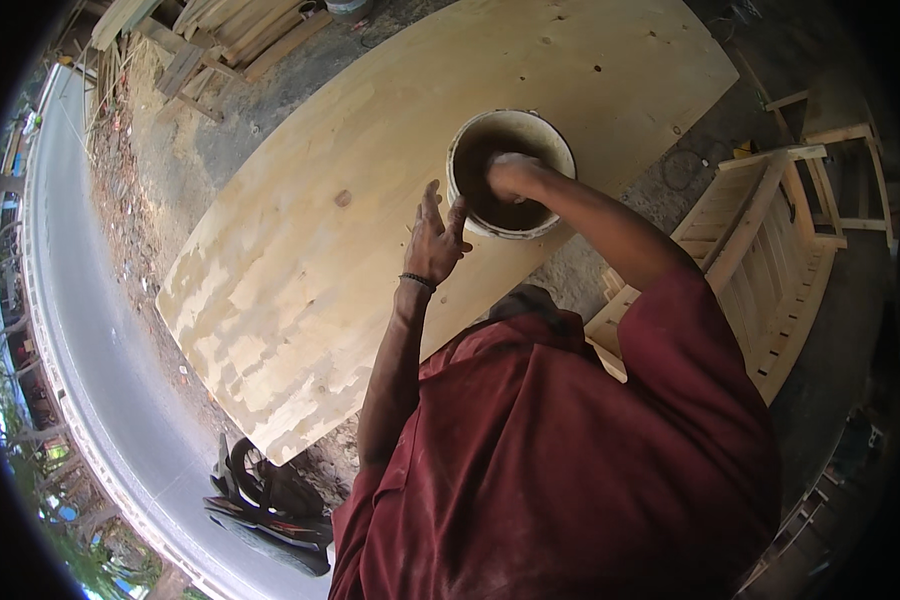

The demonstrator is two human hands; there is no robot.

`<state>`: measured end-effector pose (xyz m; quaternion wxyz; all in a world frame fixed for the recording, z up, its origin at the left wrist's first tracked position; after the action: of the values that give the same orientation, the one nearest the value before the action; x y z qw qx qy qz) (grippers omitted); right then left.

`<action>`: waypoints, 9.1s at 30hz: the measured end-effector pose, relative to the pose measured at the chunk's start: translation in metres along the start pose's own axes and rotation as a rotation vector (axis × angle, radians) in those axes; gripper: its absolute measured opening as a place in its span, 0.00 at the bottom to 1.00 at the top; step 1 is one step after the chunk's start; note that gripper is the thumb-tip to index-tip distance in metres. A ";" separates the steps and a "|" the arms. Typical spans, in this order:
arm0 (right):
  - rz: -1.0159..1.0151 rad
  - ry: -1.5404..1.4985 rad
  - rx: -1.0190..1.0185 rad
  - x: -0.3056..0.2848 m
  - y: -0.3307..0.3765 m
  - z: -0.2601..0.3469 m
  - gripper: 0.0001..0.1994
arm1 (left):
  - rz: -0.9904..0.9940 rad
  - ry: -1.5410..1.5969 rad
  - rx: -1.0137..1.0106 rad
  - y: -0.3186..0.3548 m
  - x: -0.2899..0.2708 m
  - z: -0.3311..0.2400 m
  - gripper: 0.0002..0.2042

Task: The person applies wood filler to a large wooden board by hand using a small putty knife, repeatedly dipping the tool into a bucket of filler and smoothing it over the surface and into holes.

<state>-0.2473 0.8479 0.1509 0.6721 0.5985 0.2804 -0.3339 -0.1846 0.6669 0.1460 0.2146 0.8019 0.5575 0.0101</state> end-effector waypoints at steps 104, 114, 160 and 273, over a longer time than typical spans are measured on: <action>-0.376 0.054 -0.156 -0.046 0.075 -0.035 0.08 | -0.098 0.372 0.052 -0.013 0.054 -0.003 0.36; -0.346 0.763 -0.415 -0.004 0.022 -0.047 0.10 | -0.108 0.346 0.033 -0.011 0.044 -0.005 0.38; 0.049 0.114 -0.372 -0.083 0.065 -0.057 0.15 | -0.157 0.244 0.024 -0.024 0.047 -0.002 0.33; -0.503 -0.232 -0.176 -0.035 -0.180 -0.185 0.12 | 0.308 0.066 -0.691 0.165 0.157 0.074 0.19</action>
<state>-0.4059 1.0246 0.0440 0.6452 0.4073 0.3692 -0.5306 0.0405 0.7362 0.1023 0.4502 0.7558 0.4009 0.2557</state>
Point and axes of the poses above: each hand's wrist, its own y-axis away from the middle knuckle, its own x-axis out of the palm, z = x × y, the point moved 1 cm from there along -y, towards the middle knuckle, and after that the axes turned 3 degrees about -z, right-handed, at the moved point
